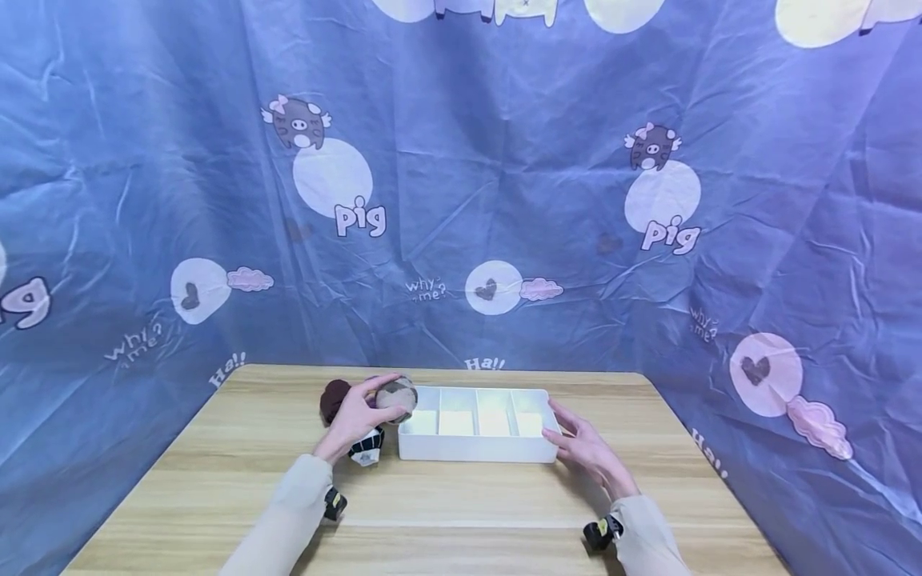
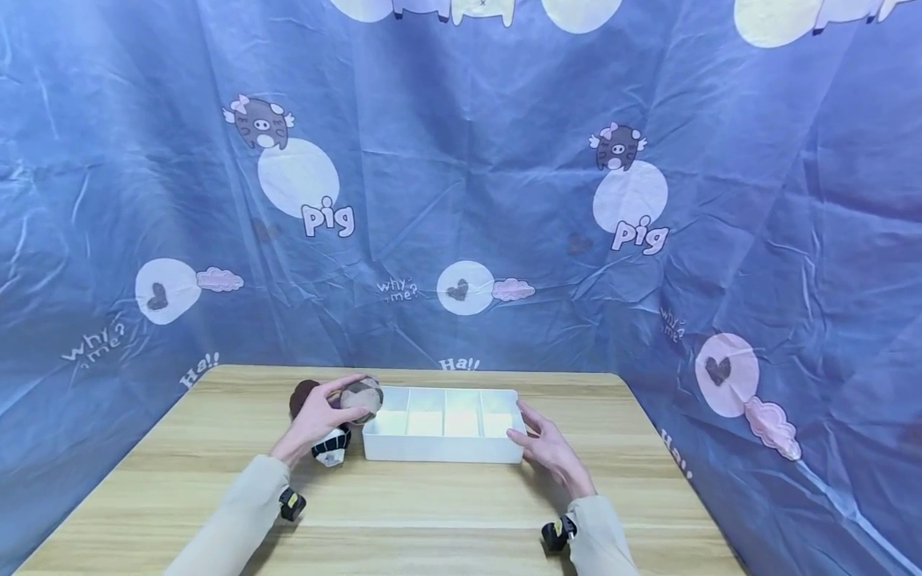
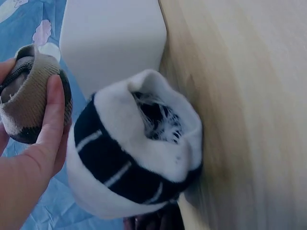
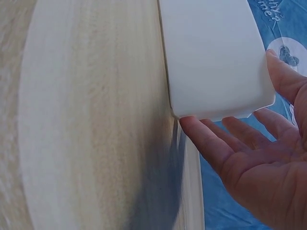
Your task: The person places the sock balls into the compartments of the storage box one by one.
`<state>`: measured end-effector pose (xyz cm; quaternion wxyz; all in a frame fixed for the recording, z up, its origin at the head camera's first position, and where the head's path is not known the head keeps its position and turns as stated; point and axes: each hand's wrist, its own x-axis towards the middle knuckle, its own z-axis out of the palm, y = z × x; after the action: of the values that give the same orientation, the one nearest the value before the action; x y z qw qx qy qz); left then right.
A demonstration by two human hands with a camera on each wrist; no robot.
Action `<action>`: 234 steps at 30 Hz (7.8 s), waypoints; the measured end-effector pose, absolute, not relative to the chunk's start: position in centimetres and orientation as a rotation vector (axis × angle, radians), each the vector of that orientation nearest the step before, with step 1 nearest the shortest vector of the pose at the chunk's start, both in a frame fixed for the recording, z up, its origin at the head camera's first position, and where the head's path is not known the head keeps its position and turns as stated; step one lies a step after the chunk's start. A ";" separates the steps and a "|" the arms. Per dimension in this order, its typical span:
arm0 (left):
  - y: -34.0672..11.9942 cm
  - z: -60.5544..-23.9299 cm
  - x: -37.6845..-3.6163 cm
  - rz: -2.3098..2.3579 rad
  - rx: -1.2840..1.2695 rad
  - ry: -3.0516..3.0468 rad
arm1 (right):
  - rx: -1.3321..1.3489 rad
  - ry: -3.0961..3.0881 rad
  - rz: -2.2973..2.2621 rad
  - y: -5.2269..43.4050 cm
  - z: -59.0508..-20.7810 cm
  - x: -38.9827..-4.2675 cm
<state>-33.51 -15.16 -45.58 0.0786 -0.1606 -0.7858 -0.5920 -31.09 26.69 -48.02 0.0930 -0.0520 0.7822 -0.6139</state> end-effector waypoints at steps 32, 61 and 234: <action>-12.0 -46.9 -35.2 -1.317 -0.534 -2.438 | -0.150 2.310 -1.853 26.4 -48.3 -31.7; -11.1 -47.7 -35.7 -1.012 -0.617 -2.603 | -0.159 2.289 -1.872 26.4 -48.4 -31.4; -20.3 -48.3 -33.2 -1.726 -0.502 -2.642 | -0.138 2.250 -1.914 26.1 -48.5 -32.2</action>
<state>-33.25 -20.35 -48.31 -0.0269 -0.1569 -0.8265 -0.5400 -32.23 26.13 -48.45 0.0920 -0.0463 0.7576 -0.6445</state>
